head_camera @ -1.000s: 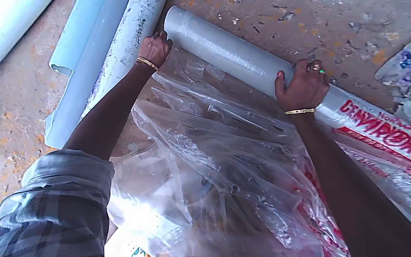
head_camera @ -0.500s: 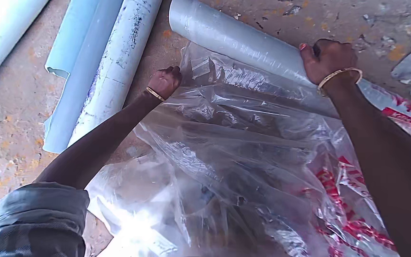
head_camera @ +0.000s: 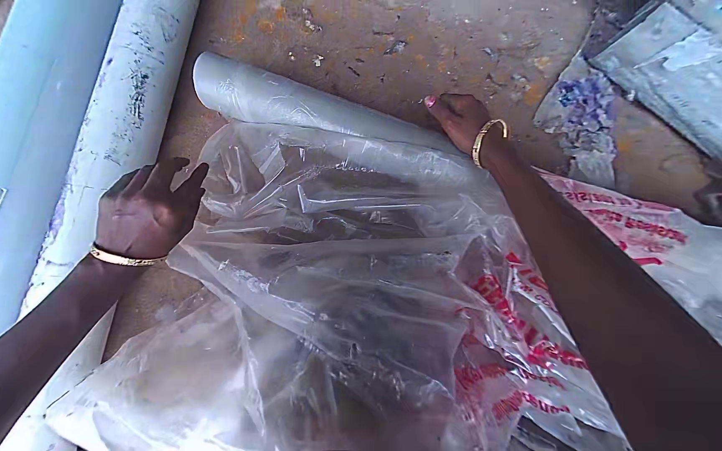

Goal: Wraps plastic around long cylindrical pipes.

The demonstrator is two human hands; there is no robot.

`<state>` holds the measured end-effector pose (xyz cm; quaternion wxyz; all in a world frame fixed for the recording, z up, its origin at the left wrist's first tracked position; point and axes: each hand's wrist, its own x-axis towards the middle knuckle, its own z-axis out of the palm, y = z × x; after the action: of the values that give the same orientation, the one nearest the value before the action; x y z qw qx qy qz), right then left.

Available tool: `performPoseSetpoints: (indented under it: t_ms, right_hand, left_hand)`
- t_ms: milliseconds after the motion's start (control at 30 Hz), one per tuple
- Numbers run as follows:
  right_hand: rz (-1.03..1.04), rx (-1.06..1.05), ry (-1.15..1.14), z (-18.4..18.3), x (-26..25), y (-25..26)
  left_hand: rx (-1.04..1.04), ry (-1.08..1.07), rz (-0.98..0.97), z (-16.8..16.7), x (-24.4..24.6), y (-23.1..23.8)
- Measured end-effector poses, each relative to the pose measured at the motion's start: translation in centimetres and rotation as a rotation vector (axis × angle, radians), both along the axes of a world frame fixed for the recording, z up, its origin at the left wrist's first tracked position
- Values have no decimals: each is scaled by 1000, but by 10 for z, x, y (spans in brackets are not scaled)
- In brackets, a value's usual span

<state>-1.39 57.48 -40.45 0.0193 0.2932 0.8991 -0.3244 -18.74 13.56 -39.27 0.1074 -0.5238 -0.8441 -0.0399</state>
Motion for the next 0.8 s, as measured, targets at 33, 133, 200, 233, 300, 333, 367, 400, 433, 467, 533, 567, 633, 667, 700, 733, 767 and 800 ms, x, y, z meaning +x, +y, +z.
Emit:
performPoseSetpoints:
  t_ms: [33,133,200,233,300,333,367,400,433,467,533,567,633,667,700,733,767,800]
  right_hand:
    - [40,3,35,9,15,-7]
    - [173,120,20,26,78,-32]
    - [167,263,-137,25,120,-57]
    - [139,352,-134,17,136,-70]
    - [72,594,31,-10,158,-92]
    - [45,699,103,-22,161,-99]
    - [15,786,153,-29,159,-102]
    - [-18,832,180,-33,158,-106]
    - [-54,832,198,-35,159,-111]
    - [-90,801,215,-36,161,-117]
    - [-156,666,217,-38,169,-129]
    - [-187,635,223,-41,172,-135]
    - [-244,669,260,-47,174,-142]
    - [-259,639,252,-47,177,-148]
    - [-260,565,214,-42,178,-153]
    - [-258,508,176,-35,182,-157]
    - [-267,467,139,-29,188,-165]
    - [-298,487,120,-30,194,-174]
  left_hand:
    - [87,82,-60,7,8,6]
    - [303,198,-259,42,23,44]
    - [351,90,-361,66,37,103]
    - [341,-9,-398,75,48,141]
    - [235,-256,-461,78,80,217]
    - [137,-371,-491,74,100,254]
    - [3,-468,-497,67,122,288]
    - [-162,-548,-486,56,147,317]
    - [-309,-625,-478,41,170,340]
    - [-417,-710,-473,23,190,357]
    - [-495,-805,-459,-13,215,374]
    - [-516,-789,-429,-15,223,373]
    - [-522,-678,-371,2,233,366]
    - [-525,-649,-352,3,234,363]
    - [-525,-631,-328,1,231,368]
    - [-511,-639,-299,-1,227,375]
    - [-491,-659,-272,-4,225,381]
    - [-470,-651,-239,-1,224,390]
